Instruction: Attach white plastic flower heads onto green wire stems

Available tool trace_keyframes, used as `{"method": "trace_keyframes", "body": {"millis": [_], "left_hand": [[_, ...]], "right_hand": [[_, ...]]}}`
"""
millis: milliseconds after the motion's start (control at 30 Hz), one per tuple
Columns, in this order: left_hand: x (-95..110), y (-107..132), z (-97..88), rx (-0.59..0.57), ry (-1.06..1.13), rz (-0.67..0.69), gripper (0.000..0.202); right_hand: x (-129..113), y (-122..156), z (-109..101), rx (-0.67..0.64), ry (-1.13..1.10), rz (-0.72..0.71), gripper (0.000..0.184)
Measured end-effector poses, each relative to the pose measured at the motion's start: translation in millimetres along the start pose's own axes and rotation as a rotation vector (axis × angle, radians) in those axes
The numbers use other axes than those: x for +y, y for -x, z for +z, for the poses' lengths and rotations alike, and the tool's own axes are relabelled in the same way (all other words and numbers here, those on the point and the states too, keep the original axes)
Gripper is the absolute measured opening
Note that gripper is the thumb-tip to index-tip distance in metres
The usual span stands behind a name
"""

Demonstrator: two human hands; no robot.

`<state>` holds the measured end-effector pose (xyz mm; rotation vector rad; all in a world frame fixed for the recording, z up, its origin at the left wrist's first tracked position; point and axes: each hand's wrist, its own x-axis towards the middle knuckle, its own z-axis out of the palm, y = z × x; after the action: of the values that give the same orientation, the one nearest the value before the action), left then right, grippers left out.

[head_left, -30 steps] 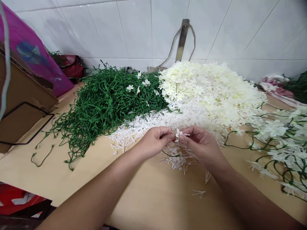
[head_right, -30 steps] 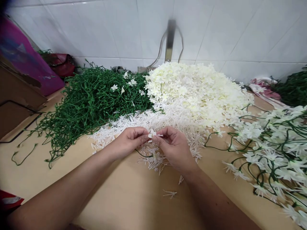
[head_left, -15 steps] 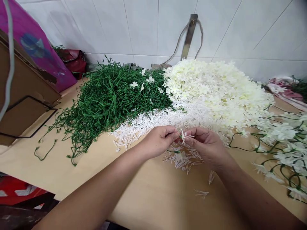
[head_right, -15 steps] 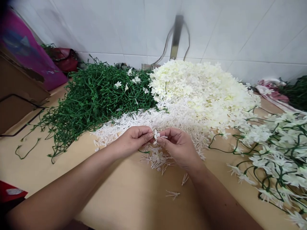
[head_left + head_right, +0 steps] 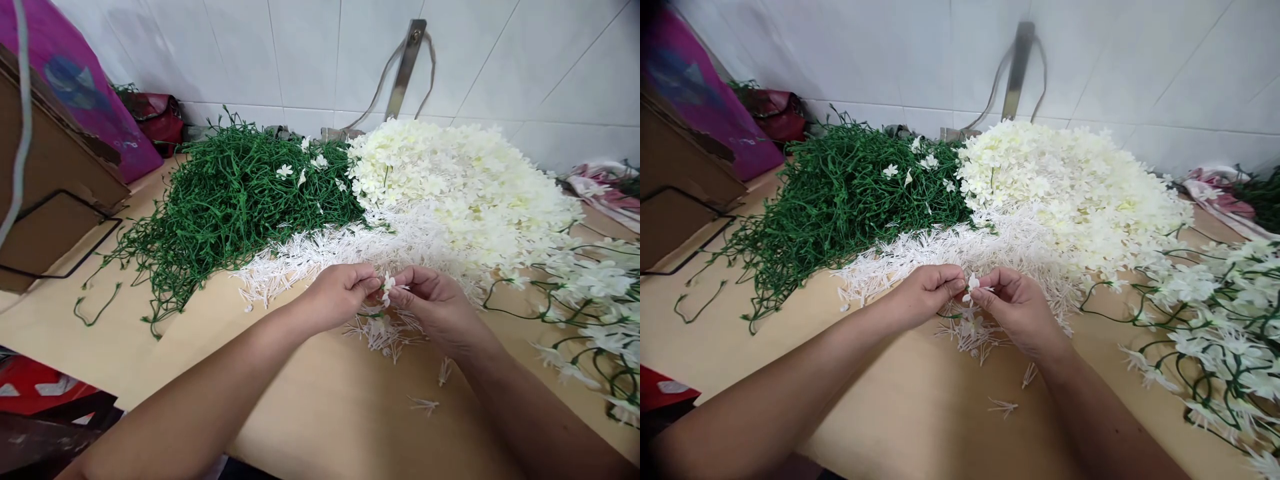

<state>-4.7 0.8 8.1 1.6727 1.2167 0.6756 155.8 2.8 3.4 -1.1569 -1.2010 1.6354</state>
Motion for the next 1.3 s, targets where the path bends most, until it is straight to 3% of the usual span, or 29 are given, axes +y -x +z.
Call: {"method": "trace_keyframes", "body": {"millis": [133, 567, 800, 1100, 1300], "left_hand": [[-1.0, 0.1, 0.2, -0.011, 0.005, 0.004, 0.025], [-5.0, 1.2, 5.0, -0.013, 0.022, 0.022, 0.019], [-0.6, -3.0, 1.7, -0.031, 0.135, 0.002, 0.025], [-0.5, -5.9, -0.5, -0.013, 0.231, -0.035, 0.023], [4.1, -3.1, -0.8, -0.032, 0.226, -0.01, 0.025]], "right_hand": [[0.4, 0.8, 0.6, -0.017, 0.02, 0.02, 0.027], [7.2, 3.7, 5.8, 0.024, 0.146, -0.139, 0.02], [3.0, 3.1, 5.9, -0.042, -0.064, -0.033, 0.024], [4.5, 1.2, 2.8, -0.06, -0.254, -0.062, 0.009], [3.3, 0.6, 3.6, -0.071, -0.203, -0.011, 0.013]]}}
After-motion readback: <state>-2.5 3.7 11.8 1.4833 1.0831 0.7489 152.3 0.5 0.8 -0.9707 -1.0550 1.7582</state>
